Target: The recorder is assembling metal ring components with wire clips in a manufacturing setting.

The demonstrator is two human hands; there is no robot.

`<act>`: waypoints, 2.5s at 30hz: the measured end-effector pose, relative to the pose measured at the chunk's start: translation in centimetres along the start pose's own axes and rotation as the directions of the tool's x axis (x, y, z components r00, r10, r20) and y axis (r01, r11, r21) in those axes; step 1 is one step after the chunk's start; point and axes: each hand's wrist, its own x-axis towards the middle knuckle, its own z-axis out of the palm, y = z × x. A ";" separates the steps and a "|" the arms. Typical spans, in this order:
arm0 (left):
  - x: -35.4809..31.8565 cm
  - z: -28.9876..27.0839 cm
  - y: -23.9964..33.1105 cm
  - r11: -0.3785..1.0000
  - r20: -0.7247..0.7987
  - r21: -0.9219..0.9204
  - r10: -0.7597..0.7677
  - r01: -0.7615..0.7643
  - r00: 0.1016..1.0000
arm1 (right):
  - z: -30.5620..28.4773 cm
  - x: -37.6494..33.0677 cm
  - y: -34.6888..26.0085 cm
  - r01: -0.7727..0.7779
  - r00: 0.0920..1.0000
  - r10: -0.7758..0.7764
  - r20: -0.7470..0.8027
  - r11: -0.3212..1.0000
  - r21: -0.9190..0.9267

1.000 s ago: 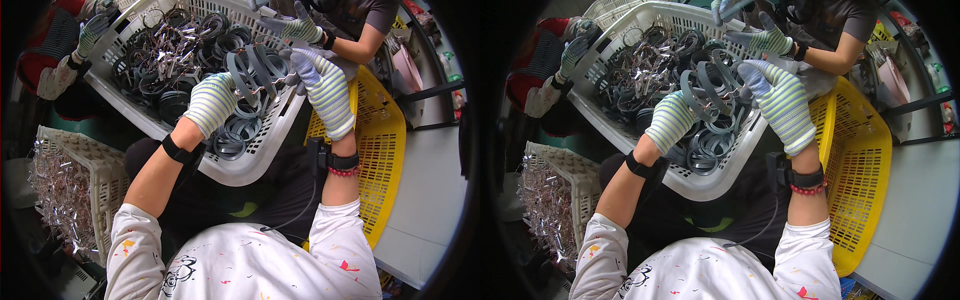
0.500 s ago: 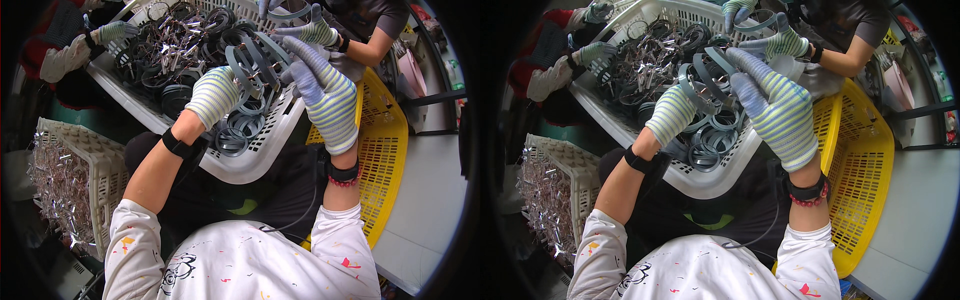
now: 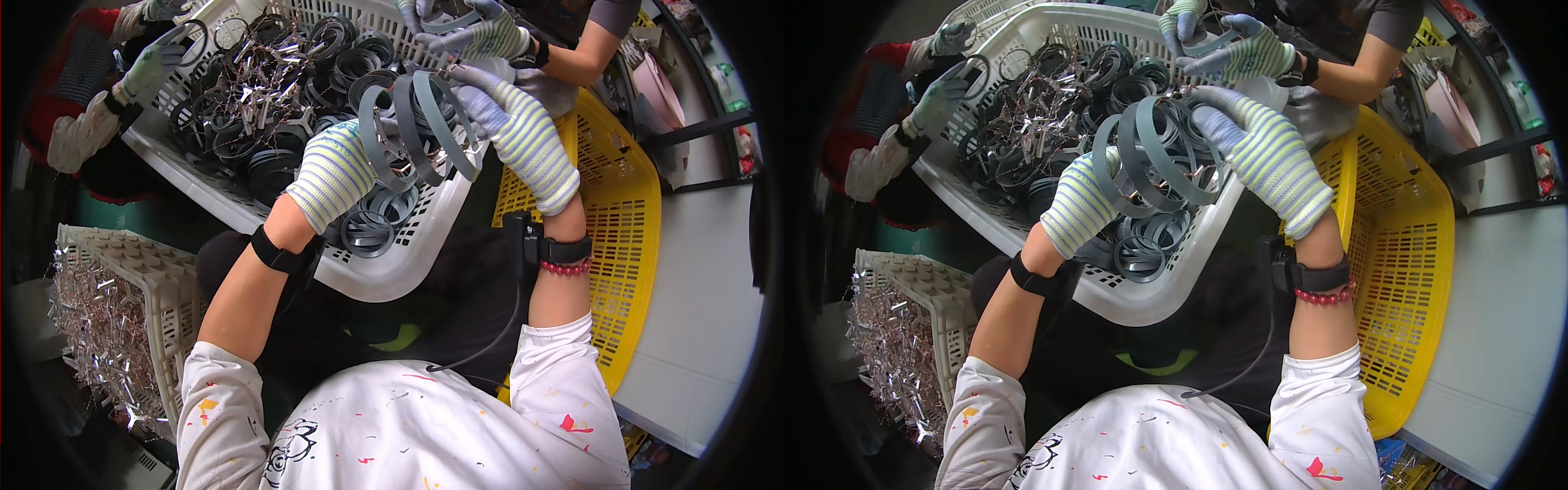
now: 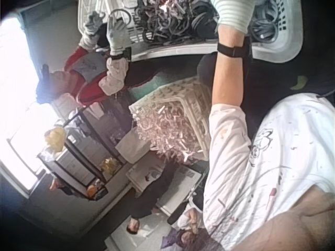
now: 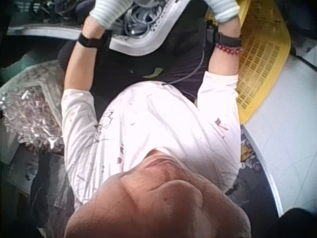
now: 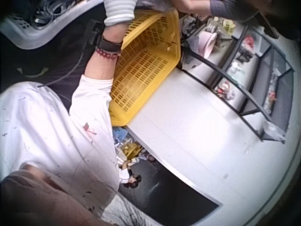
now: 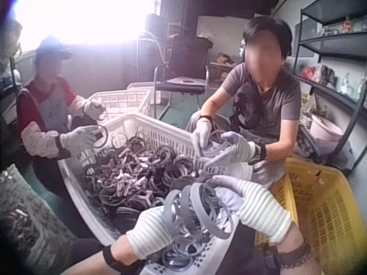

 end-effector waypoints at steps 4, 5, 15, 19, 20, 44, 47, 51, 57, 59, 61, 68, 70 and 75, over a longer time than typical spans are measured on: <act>-0.7 0.7 0.1 0.996 0.038 -0.053 0.073 -0.071 0.997 | 1.3 -0.5 -1.4 -0.022 1.000 0.024 0.010 0.985 -0.168; -0.6 0.8 0.2 0.990 0.043 -0.105 0.099 -0.094 0.994 | 1.2 -0.4 -0.6 0.010 0.999 -0.020 -0.041 0.971 -0.240; -0.5 1.4 -1.2 0.992 0.101 -0.107 0.082 -0.071 0.991 | 1.2 0.2 0.9 0.086 0.982 -0.109 -0.157 0.985 -0.148; 0.1 0.4 0.4 0.966 0.085 -0.259 0.016 0.006 0.996 | 0.4 0.4 0.3 0.120 0.959 -0.108 -0.262 0.992 0.032; 0.1 0.3 0.9 0.919 0.001 -0.395 -0.011 0.010 1.000 | 0.3 0.4 0.0 0.054 0.958 -0.029 -0.284 0.995 0.082; -0.2 -0.3 2.3 0.246 0.357 -0.910 0.051 0.335 0.933 | 7.0 -2.1 0.0 -0.063 0.972 0.119 0.204 0.963 -0.261; -0.2 -0.4 0.9 0.426 0.276 -0.887 0.176 0.180 0.945 | 4.1 -3.5 -2.5 -0.260 0.953 0.264 0.150 0.964 -0.045; -0.9 -2.1 -1.2 0.322 0.321 -0.872 -0.192 0.368 0.927 | -3.0 -9.3 -4.2 -0.178 0.946 0.178 -0.271 0.984 0.024; 1.5 0.3 -1.3 0.874 0.268 -0.369 -0.226 0.317 0.936 | -17.9 -27.4 9.3 -0.660 0.487 0.677 -0.552 0.699 0.274; 1.2 2.5 -2.6 0.979 0.196 -0.196 -0.019 0.058 0.981 | -18.2 -33.2 14.7 -0.770 0.331 0.774 -0.539 0.552 0.320; -0.5 3.1 -2.8 0.980 0.244 -0.190 -0.004 0.052 0.970 | -17.6 -37.1 20.7 -0.845 0.226 0.867 -0.444 0.402 0.354; 0.0 4.5 -3.4 0.989 0.477 0.038 -0.144 0.143 0.867 | -10.9 -46.6 39.4 -0.778 -0.457 0.876 -0.154 -0.310 0.546; 2.5 9.5 -3.2 0.999 0.518 0.030 -0.003 -0.015 0.855 | -13.7 -57.3 42.3 -0.731 -0.525 0.838 -0.150 -0.353 0.584; 2.7 8.3 -5.1 0.948 0.554 0.284 -0.043 -0.140 0.831 | -8.4 -48.2 41.2 -0.721 -0.511 0.839 -0.189 -0.298 0.625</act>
